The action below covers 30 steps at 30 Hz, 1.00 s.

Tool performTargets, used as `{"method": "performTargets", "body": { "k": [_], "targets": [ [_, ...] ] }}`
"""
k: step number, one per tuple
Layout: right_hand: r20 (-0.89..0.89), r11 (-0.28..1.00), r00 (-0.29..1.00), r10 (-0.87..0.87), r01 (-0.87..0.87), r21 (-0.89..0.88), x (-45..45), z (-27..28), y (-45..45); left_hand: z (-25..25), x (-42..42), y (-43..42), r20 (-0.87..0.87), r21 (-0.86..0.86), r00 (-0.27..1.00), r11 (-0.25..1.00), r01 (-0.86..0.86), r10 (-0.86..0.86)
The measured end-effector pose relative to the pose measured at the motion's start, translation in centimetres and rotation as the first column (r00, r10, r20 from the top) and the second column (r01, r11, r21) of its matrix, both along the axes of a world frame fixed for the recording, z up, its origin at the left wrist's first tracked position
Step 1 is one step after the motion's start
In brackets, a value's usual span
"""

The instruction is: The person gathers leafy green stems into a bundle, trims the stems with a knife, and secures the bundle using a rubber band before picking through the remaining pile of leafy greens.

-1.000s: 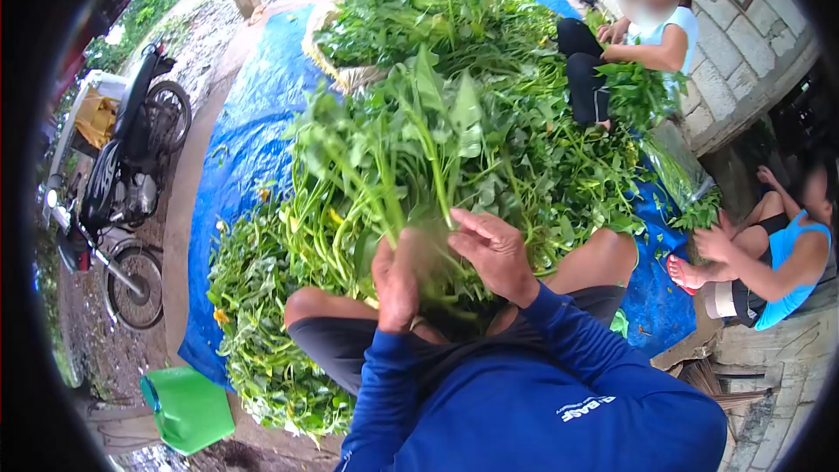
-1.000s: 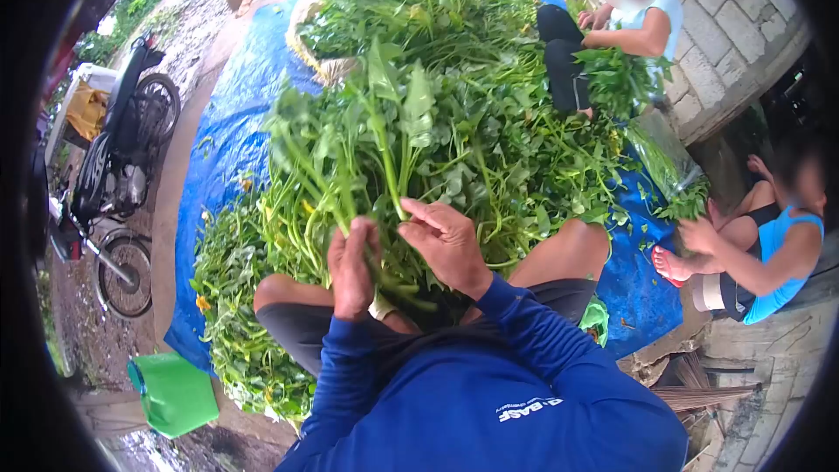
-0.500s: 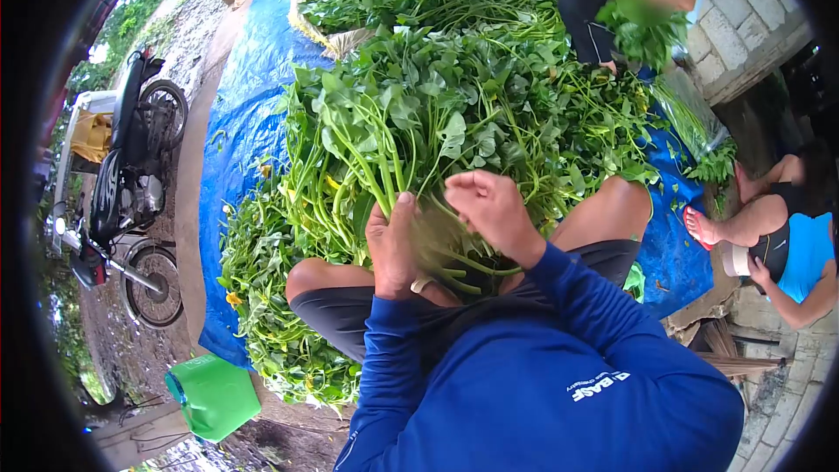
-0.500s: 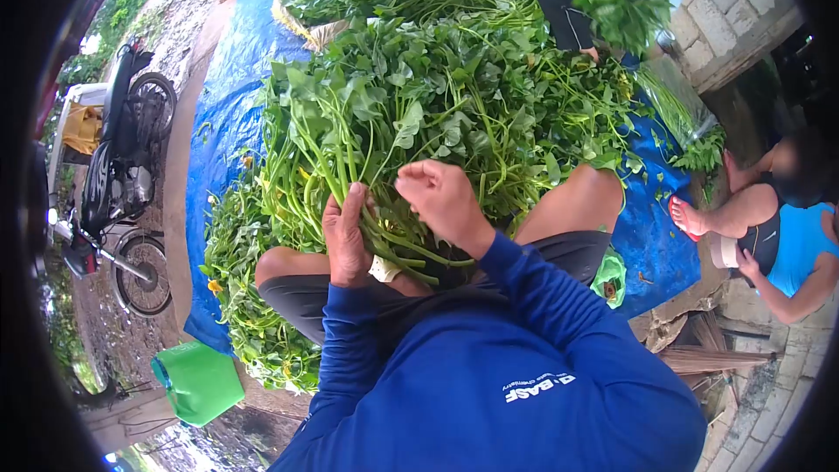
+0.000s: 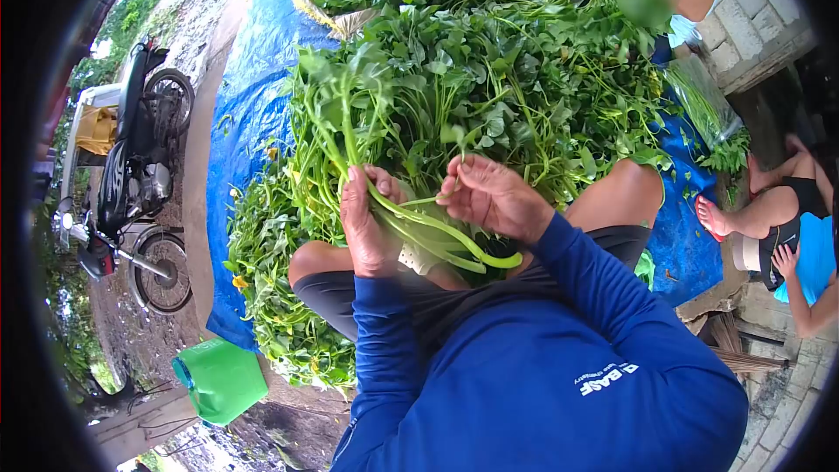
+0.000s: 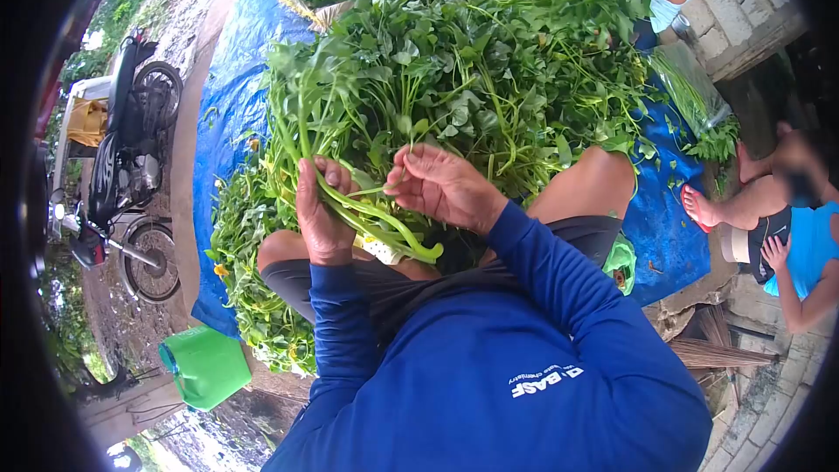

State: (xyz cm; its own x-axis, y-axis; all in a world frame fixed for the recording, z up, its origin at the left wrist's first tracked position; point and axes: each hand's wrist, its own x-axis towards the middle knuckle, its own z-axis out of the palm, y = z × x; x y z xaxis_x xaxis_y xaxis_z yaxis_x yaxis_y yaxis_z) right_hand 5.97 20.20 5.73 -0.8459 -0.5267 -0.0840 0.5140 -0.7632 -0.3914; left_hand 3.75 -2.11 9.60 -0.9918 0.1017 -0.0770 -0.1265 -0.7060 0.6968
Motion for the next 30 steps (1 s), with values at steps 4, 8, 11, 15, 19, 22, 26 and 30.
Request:
{"method": "performTargets", "body": {
  "k": [4,8,11,15,19,22,26,30],
  "targets": [
    [0.235,0.997,0.971,-0.039,0.052,-0.051,2.4,-2.3,-1.8,0.5,-0.6,-0.1,-0.020,-0.049,0.991,0.990,-0.131,0.130],
    [0.341,0.978,0.921,-0.188,0.207,-0.020,4.6,-2.6,-2.1,0.5,-0.9,-1.4,-0.041,-0.235,0.956,0.927,-0.291,0.290],
    [0.400,0.951,0.863,-0.308,0.292,0.102,5.1,-4.4,0.4,2.5,-1.6,-2.5,-0.042,-0.233,0.878,0.849,-0.473,0.478],
    [0.327,0.886,0.838,-0.437,0.339,0.316,5.2,-0.8,3.5,2.1,-2.6,-5.6,-0.025,-0.148,0.933,0.921,-0.360,0.360],
    [-0.421,0.579,0.846,-0.327,0.531,0.618,3.7,5.3,3.5,1.5,-2.5,-5.7,0.019,-0.150,0.967,0.957,-0.248,0.253],
    [-0.856,0.010,0.414,0.310,0.899,0.438,2.7,7.6,0.4,1.1,-2.1,-4.3,0.027,-0.199,0.962,0.945,-0.260,0.271],
    [-0.653,-0.071,0.401,0.643,0.879,0.471,3.5,6.8,-0.9,1.4,-1.6,-4.7,0.026,-0.229,0.960,0.936,-0.267,0.280],
    [-0.662,0.049,0.376,0.649,0.847,0.529,3.8,5.5,-2.2,1.4,-0.6,-5.4,0.076,-0.241,0.958,0.937,-0.252,0.277]
  ]
}}
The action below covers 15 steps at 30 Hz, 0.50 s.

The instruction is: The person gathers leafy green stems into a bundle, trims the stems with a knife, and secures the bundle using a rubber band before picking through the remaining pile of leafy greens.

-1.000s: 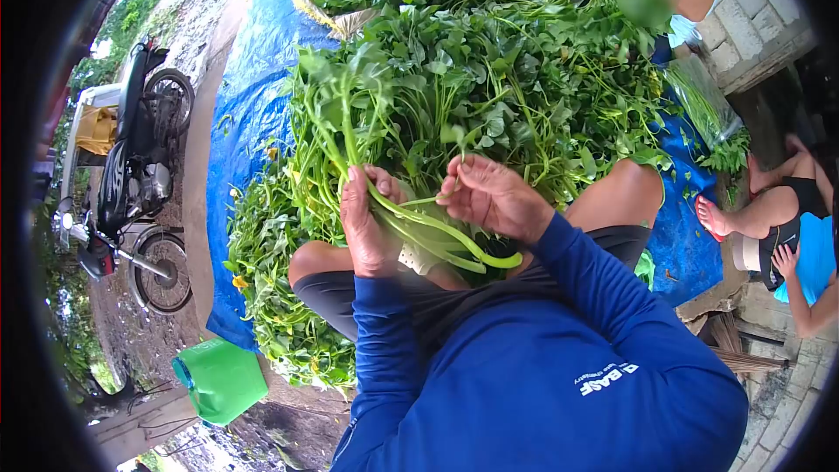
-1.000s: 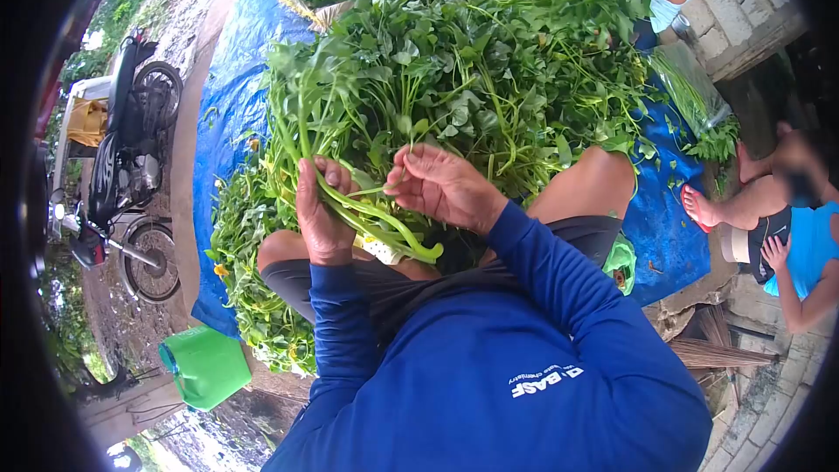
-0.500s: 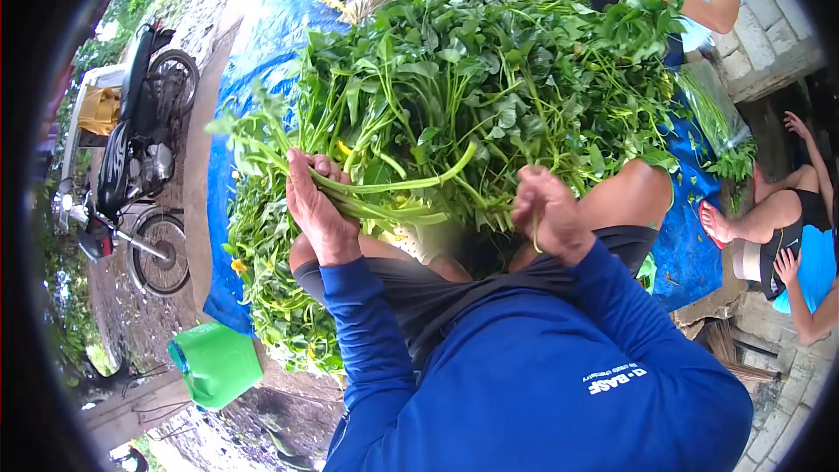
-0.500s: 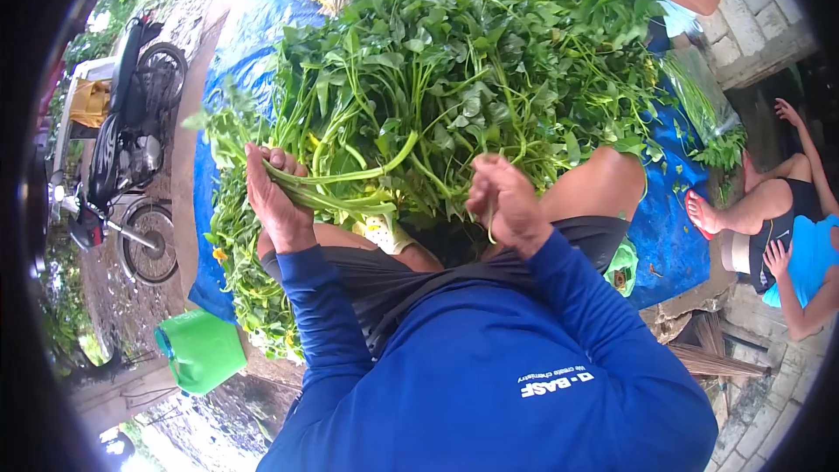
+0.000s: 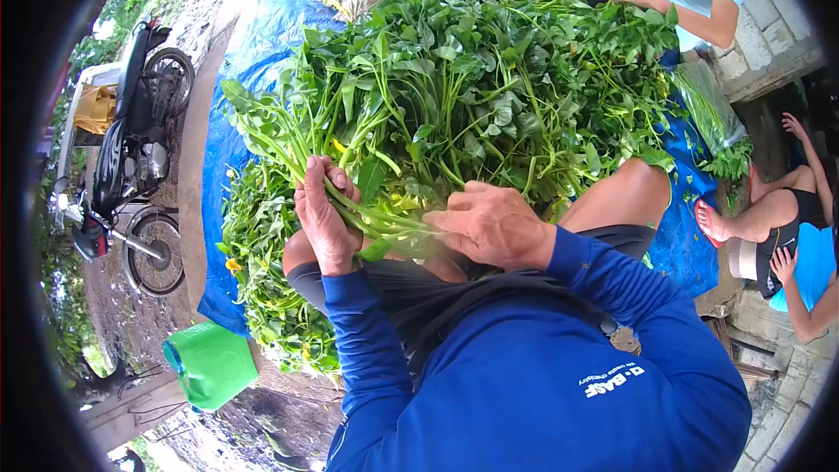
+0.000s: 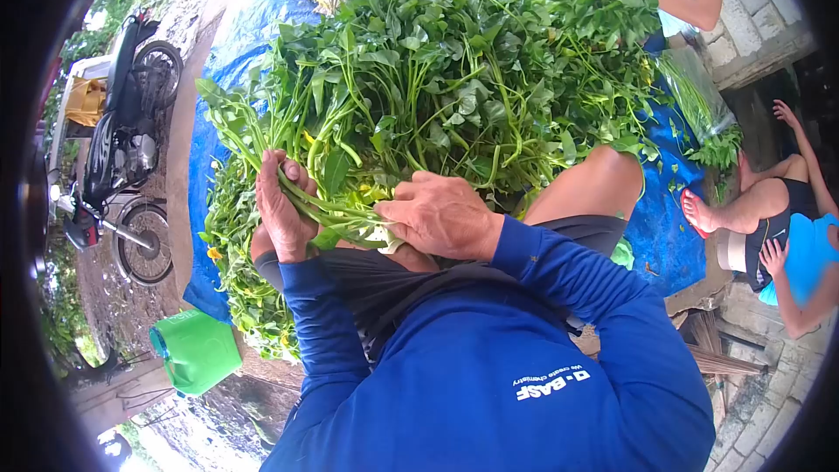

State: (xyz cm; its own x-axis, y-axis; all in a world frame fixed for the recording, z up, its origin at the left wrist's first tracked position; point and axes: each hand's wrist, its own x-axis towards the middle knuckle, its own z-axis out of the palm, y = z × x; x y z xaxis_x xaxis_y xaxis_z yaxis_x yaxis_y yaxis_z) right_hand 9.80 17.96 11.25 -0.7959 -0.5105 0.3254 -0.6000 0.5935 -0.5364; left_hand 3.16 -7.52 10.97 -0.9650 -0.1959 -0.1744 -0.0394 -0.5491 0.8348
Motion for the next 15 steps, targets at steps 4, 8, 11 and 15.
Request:
{"method": "performTargets", "body": {
  "k": [4,8,11,15],
  "targets": [
    [0.108,0.991,0.994,0.025,-0.010,-0.137,-0.1,-1.2,-1.5,-1.3,0.4,-1.6,0.019,-0.033,0.998,0.998,-0.057,0.058],
    [0.541,0.978,0.839,0.060,-0.157,0.134,-1.1,-0.8,-4.0,-2.1,1.3,-0.1,-0.028,-0.298,0.992,0.946,-0.126,0.124],
    [0.689,0.894,0.724,-0.038,-0.283,0.347,-1.7,-1.0,-5.0,-3.7,1.3,-0.2,-0.084,-0.442,0.978,0.873,-0.207,0.190],
    [0.782,0.702,0.610,-0.128,-0.502,0.506,0.0,-8.3,-3.7,-0.4,0.2,-3.1,-0.066,-0.293,0.885,0.839,-0.459,0.461]
  ]
}}
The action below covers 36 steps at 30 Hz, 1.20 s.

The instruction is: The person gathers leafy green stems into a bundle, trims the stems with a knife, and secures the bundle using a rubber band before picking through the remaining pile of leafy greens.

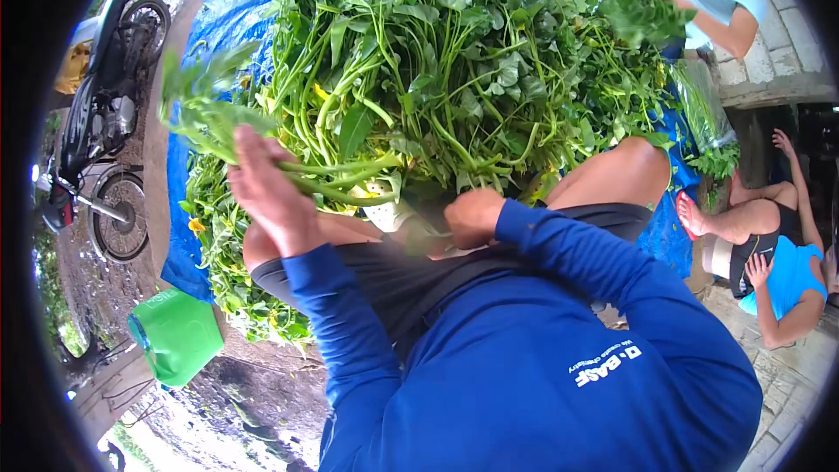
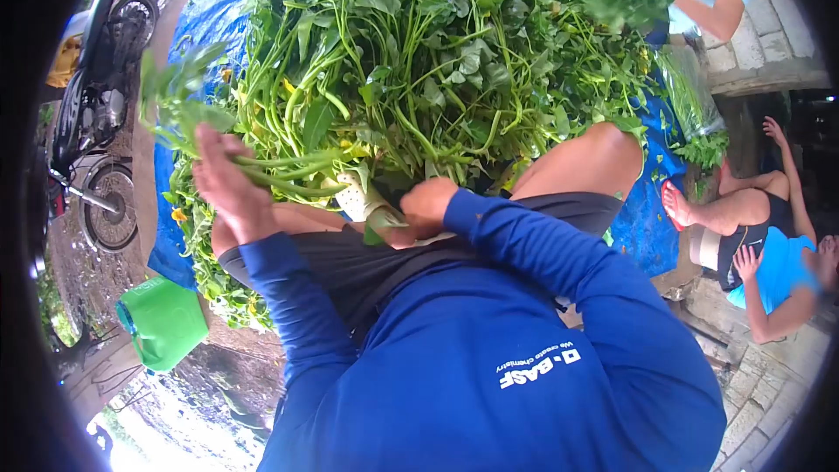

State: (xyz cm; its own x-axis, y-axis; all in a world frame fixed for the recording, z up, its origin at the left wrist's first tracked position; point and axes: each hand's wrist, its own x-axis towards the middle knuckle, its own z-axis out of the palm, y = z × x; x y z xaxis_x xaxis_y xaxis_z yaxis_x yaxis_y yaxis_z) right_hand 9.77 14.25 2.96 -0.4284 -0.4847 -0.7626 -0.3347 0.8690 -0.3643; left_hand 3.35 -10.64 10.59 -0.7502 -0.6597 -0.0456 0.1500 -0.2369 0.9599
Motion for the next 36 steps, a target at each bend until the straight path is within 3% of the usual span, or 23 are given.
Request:
{"method": "performTargets", "body": {
  "k": [2,3,4,6,8,9,12,16,20,23,26,27,31,36],
  "targets": [
    [-0.094,0.987,0.982,0.163,-0.162,0.010,1.3,-4.9,2.3,0.6,-0.2,-2.6,-0.050,0.100,0.991,0.986,0.132,-0.128],
    [-0.234,0.992,0.971,-0.052,0.024,-0.121,1.5,-5.1,2.7,1.1,0.0,-2.5,-0.021,0.100,0.988,0.983,0.155,-0.154],
    [-0.137,0.915,0.958,-0.250,0.188,-0.357,-0.2,-3.7,2.2,1.6,0.7,-1.9,0.016,0.118,0.979,0.973,0.198,-0.201],
    [-0.021,0.694,0.841,-0.541,0.432,-0.577,-3.4,-2.0,0.2,0.4,1.0,-0.9,0.031,0.125,0.981,0.974,0.188,-0.193],
    [-0.249,0.584,0.653,-0.715,0.362,-0.727,-5.8,-5.9,-1.5,-0.2,0.7,0.1,-0.004,0.136,0.979,0.969,0.205,-0.206],
    [-0.230,0.604,0.653,-0.722,0.433,-0.669,-7.3,-6.9,-2.0,-0.1,0.8,0.4,-0.003,0.148,0.973,0.963,0.227,-0.229],
    [-0.317,0.541,0.443,-0.838,0.599,-0.591,-9.8,-9.1,-3.5,0.3,0.9,0.6,0.008,0.143,0.966,0.956,0.255,-0.259],
    [-0.216,0.366,0.300,-0.929,0.656,-0.660,-11.3,-9.2,-4.5,-0.7,1.5,0.6,0.031,0.165,0.961,0.950,0.266,-0.274],
    [-0.224,0.405,0.345,-0.911,0.656,-0.637,-12.7,-10.4,-3.1,-1.6,1.6,0.6,0.035,0.190,0.960,0.945,0.266,-0.278],
    [-0.064,0.260,0.339,-0.939,0.576,-0.775,-12.1,-9.0,-2.2,-2.6,1.9,0.0,0.028,0.187,0.946,0.931,0.312,-0.323],
    [0.156,0.142,0.414,-0.897,0.603,-0.785,-11.3,-4.7,-0.5,-3.3,1.9,0.1,0.031,0.198,0.935,0.919,0.340,-0.353],
    [0.321,0.043,0.369,-0.872,0.712,-0.701,-10.6,-1.0,-0.4,-3.4,1.8,0.3,0.030,0.202,0.931,0.914,0.351,-0.364],
    [0.411,-0.020,0.387,-0.825,0.708,-0.706,-9.2,4.3,1.5,-3.6,1.3,0.9,0.027,0.144,0.902,0.895,0.423,-0.431],
    [0.479,-0.176,0.400,-0.781,0.595,-0.784,-8.6,5.7,2.9,-3.6,1.2,2.1,-0.002,0.067,0.862,0.860,0.507,-0.508]
  ]
}}
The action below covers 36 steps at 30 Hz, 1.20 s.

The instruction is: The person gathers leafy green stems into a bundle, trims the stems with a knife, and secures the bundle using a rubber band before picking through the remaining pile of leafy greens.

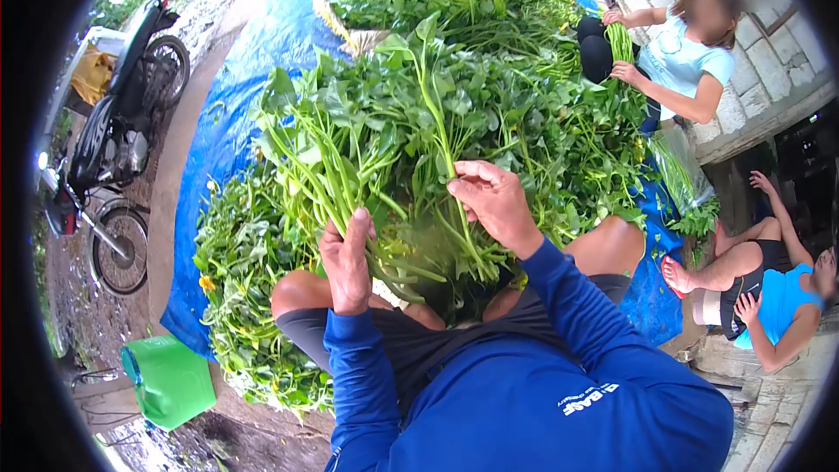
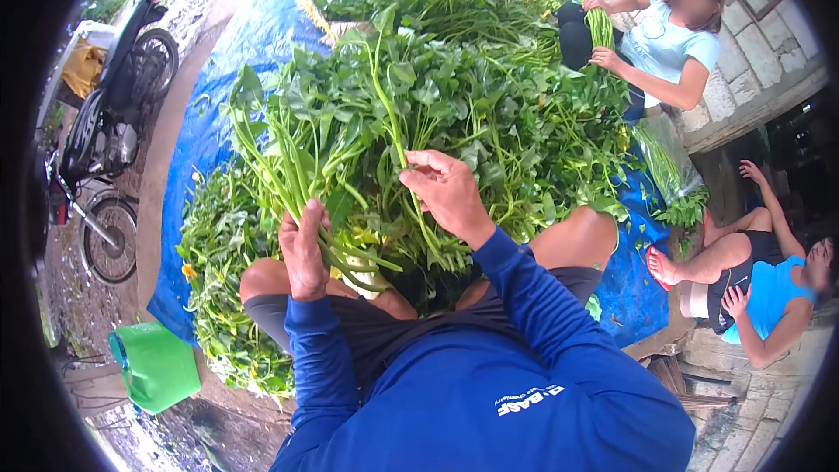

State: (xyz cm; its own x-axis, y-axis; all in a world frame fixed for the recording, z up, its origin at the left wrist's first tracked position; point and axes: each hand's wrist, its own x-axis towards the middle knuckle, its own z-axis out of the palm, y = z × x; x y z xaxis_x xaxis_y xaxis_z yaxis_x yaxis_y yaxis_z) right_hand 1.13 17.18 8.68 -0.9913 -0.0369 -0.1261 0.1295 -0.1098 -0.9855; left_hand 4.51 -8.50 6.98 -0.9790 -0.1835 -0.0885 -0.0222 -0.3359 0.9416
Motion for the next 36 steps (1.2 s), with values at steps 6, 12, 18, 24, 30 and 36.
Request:
{"method": "performTargets", "body": {
  "k": [6,12,18,24,30,36],
  "targets": [
    [-0.085,0.994,0.994,-0.070,0.077,0.080,-0.1,1.4,-0.2,0.0,0.5,1.5,-0.009,0.045,0.999,0.998,0.052,-0.051],
    [0.206,0.981,0.978,0.040,0.001,-0.195,0.1,2.0,-3.1,0.3,0.7,4.2,0.146,-0.063,0.971,0.977,0.202,-0.191],
    [0.304,0.933,0.947,0.100,0.018,-0.360,1.1,1.2,-4.8,-0.4,0.8,4.4,0.092,0.071,0.971,0.974,0.214,-0.220],
    [0.162,0.965,0.982,-0.091,0.128,-0.230,1.0,-0.1,-0.6,-0.7,1.5,1.0,0.049,0.311,0.962,0.919,0.242,-0.270],
    [0.223,0.962,0.942,0.250,-0.216,-0.164,3.7,0.8,-3.8,-0.3,1.7,1.9,0.057,0.235,0.964,0.942,0.239,-0.259],
    [0.183,0.849,0.977,0.111,0.002,-0.529,5.4,0.8,-5.2,-0.6,1.1,2.9,0.094,0.147,0.974,0.970,0.191,-0.206]
  ]
}}
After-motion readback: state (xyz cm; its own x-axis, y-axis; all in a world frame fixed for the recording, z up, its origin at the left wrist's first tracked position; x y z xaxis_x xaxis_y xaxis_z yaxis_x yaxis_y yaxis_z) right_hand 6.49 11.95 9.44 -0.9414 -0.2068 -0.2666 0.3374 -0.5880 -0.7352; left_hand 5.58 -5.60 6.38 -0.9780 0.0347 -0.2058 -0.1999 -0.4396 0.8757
